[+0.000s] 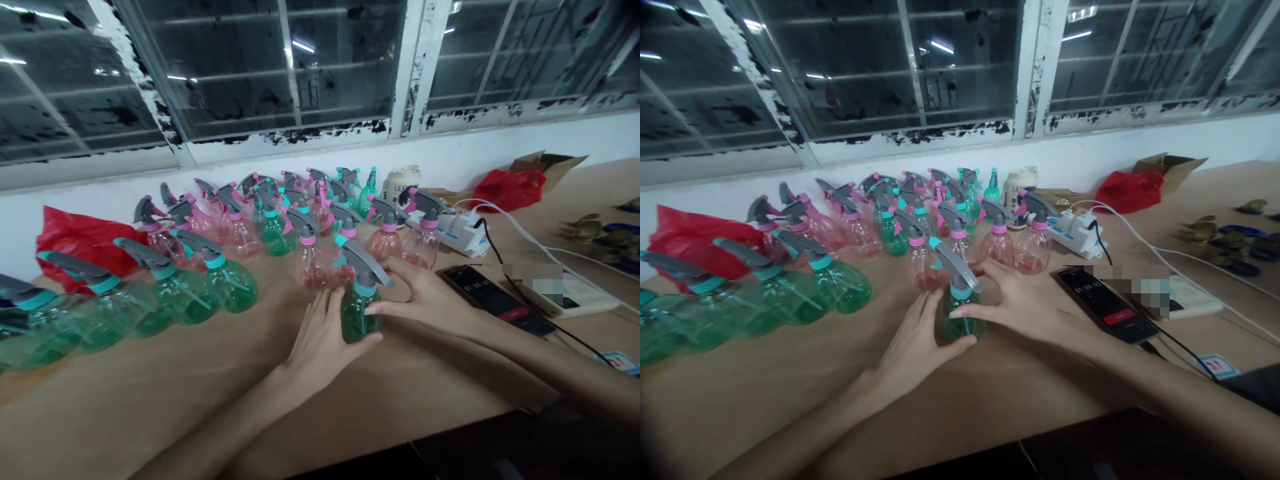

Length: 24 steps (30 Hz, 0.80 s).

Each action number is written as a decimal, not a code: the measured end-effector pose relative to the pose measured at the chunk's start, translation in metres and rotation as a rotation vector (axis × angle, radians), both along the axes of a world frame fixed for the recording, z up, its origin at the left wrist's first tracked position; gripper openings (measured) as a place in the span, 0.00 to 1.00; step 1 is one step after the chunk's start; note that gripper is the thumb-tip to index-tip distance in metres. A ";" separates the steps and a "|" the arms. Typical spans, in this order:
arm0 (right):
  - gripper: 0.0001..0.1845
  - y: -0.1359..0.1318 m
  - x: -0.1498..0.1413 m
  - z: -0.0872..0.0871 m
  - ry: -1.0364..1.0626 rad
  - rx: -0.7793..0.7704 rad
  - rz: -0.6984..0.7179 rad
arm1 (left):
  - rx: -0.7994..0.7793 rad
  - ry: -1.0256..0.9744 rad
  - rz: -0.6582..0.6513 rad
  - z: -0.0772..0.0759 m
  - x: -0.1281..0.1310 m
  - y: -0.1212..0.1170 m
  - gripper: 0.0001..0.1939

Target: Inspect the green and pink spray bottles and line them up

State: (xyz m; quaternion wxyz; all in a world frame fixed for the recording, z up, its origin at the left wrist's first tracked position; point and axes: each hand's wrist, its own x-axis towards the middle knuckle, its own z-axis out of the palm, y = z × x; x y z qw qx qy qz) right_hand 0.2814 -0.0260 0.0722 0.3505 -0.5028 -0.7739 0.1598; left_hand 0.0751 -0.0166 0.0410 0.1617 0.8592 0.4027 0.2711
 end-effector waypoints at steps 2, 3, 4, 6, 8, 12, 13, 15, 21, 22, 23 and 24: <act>0.27 -0.001 0.009 -0.005 -0.025 -0.010 -0.029 | 0.000 -0.005 0.013 0.000 0.003 0.001 0.33; 0.27 -0.002 0.014 -0.008 -0.033 -0.021 -0.044 | 0.008 -0.003 0.017 -0.001 0.003 0.002 0.33; 0.28 -0.002 0.018 -0.010 -0.043 -0.031 -0.051 | 0.021 0.000 0.022 -0.001 0.003 0.002 0.33; 0.28 -0.004 0.024 -0.012 -0.064 -0.049 -0.054 | 0.043 0.019 0.031 -0.002 -0.001 0.002 0.33; 0.28 -0.004 0.027 -0.013 -0.084 -0.063 -0.056 | 0.051 0.051 0.051 -0.001 -0.008 0.001 0.31; 0.25 0.001 0.025 -0.018 -0.102 -0.065 -0.061 | 0.075 0.116 0.103 0.004 -0.026 -0.002 0.27; 0.24 0.003 0.023 -0.020 -0.106 -0.066 -0.059 | 0.086 0.130 0.120 0.005 -0.032 -0.002 0.26; 0.22 0.008 0.017 -0.022 -0.110 -0.077 -0.054 | 0.106 0.154 0.156 0.006 -0.043 -0.002 0.26; 0.16 0.023 -0.008 -0.012 -0.046 -0.206 -0.013 | 0.201 0.216 0.265 0.006 -0.080 0.003 0.29; 0.16 0.026 -0.013 -0.009 -0.009 -0.234 -0.007 | 0.221 0.229 0.288 0.006 -0.085 0.005 0.29; 0.16 0.029 -0.018 -0.006 0.026 -0.250 -0.009 | 0.240 0.244 0.315 0.006 -0.091 0.008 0.29; 0.15 0.033 -0.024 -0.004 0.053 -0.251 -0.021 | 0.261 0.258 0.346 0.006 -0.095 0.011 0.29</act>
